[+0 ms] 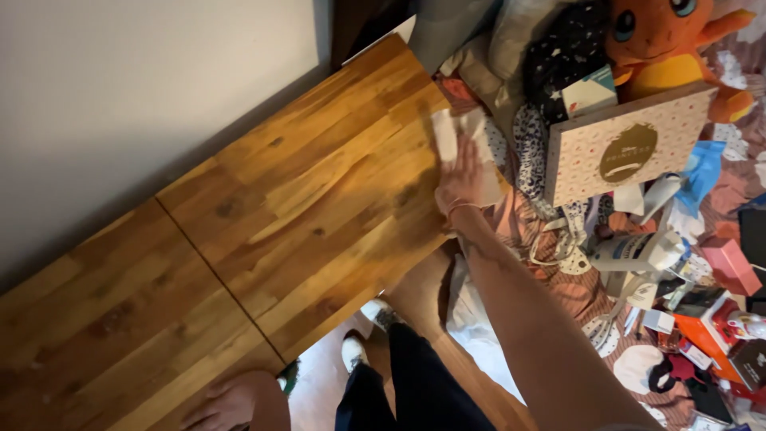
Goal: The person organizes items on a desk and then cleans the surface using a spray bottle and paper towels.
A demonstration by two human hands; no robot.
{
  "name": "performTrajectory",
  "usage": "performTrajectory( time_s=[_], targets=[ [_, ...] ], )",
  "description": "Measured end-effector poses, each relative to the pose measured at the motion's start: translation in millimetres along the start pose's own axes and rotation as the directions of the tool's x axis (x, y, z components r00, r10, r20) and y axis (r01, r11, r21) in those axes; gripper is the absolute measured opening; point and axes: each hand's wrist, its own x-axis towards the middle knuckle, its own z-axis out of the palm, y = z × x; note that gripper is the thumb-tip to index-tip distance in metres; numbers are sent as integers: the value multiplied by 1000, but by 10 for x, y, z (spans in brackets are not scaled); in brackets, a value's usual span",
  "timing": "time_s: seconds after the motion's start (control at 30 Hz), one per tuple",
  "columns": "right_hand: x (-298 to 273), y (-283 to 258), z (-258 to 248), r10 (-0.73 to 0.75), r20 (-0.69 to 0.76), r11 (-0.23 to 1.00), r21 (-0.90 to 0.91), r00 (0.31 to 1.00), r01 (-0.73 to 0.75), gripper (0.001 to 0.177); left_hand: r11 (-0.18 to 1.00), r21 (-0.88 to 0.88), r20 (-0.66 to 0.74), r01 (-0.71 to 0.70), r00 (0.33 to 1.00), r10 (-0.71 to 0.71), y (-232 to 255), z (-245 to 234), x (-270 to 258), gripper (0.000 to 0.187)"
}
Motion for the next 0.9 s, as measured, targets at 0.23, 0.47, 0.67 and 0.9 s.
performTrajectory(
  time_s=[0.23,0.47,0.67,0.9],
  targets=[
    [-714,351,1004,-510,119,507,841,852,187,74,998,50,-60,28,998,-25,391,-259,-1,72],
    [-2671,-1052,1696,-529,608,656,-148,591,740,64,996,-74,-12,42,999,-43,432,-470,-10,73],
    [-3424,-1734,1461,-676,669,464,60,310,884,66,927,-343,423,149,906,11,270,-1638,252,64],
    [-2227,-1851,1731,-365,693,931,285,622,228,41,754,-641,412,145,894,179,-908,-1912,56,54]
  ],
)
